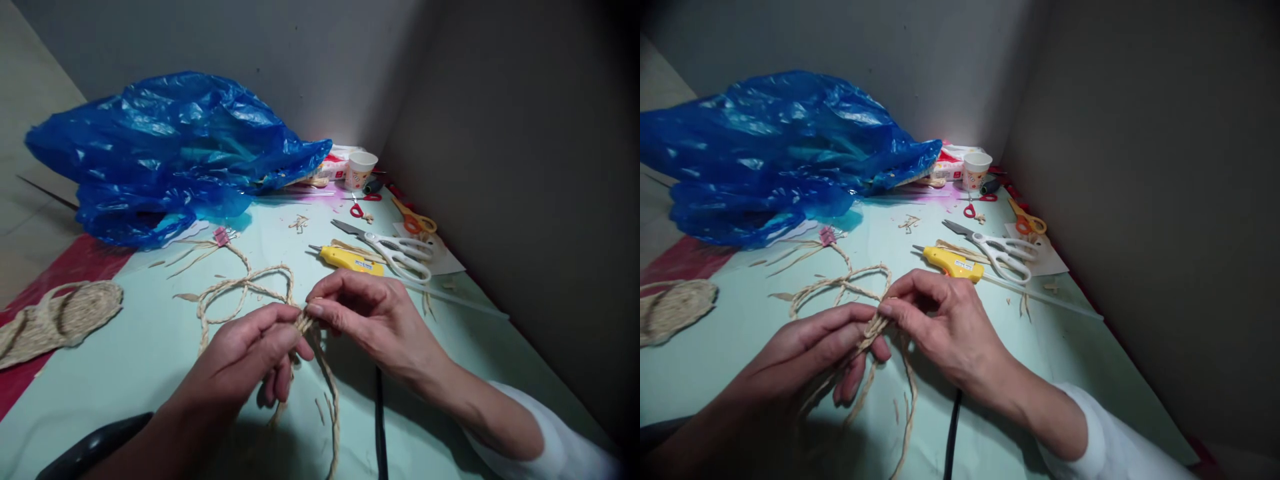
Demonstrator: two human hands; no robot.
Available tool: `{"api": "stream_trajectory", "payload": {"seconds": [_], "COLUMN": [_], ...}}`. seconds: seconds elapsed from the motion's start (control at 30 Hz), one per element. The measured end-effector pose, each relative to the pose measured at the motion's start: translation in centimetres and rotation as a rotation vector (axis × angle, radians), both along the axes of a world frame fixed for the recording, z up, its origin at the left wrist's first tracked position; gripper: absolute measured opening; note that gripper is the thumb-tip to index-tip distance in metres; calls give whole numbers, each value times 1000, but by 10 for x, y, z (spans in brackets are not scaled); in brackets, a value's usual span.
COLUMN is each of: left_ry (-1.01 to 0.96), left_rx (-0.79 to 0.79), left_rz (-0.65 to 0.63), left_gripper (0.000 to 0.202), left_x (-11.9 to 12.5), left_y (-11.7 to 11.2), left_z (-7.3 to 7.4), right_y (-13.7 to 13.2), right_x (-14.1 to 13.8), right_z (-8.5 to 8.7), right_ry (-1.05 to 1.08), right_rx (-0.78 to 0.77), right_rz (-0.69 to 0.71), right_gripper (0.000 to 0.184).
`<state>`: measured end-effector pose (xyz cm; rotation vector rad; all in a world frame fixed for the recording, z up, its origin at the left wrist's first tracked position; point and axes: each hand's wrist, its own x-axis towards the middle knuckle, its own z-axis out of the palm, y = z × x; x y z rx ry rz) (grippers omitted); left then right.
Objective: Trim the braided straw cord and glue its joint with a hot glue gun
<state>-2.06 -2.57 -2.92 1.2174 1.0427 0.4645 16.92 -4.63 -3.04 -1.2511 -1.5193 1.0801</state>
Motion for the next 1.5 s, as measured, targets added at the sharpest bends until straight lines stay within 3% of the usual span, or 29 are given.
{"api": "stream_trajectory", "payload": {"seconds": [0.2, 0.33, 0.47, 0.6, 0.7, 0.77, 0.97, 1.07, 1.2, 1.37, 1.43, 1.5], "left_ry": [38, -48, -64, 51, 182, 209, -34, -131, -166, -161, -57, 120], "left_rx": [21, -108, -143, 24, 264, 309, -262, -349, -374, -262, -47, 292], "left_rz": [-2, 26, 11, -8, -52, -67, -105, -88, -117, -143, -73, 27], "left_gripper": [29, 29, 28, 27, 30, 31, 32, 34, 36, 37, 32, 22], "left_x": [1, -1, -2, -2, -3, -4, -8, -9, -8, -7, -6, -5], "left_y": [-2, -1, 0, -2, -4, -3, 6, 7, 6, 5, 2, -1], "left_z": [2, 4, 6, 2, -2, -2, 4, 4, 3, 7, 6, 4], "right_y": [2, 5, 4, -1, -5, -5, 5, 8, 6, 6, 6, 5], "right_x": [0, 7, 8, 0, -5, -6, 8, 15, 17, 16, 14, 11], "right_z": [5, 11, 13, 12, 9, 7, 6, 9, 12, 11, 9, 8], "right_ry": [61, -111, -243, -222, -147, -93, 229, 147, 86, -44, -62, -58], "right_rx": [-74, -30, 26, 24, -20, -70, -316, -221, -157, -40, -8, -18], "right_rz": [117, 87, 151, 202, 169, 142, 345, 387, 407, 306, 268, 247], "right_gripper": [26, 32, 27, 16, 17, 16, 20, 29, 18, 20, 21, 21]}}
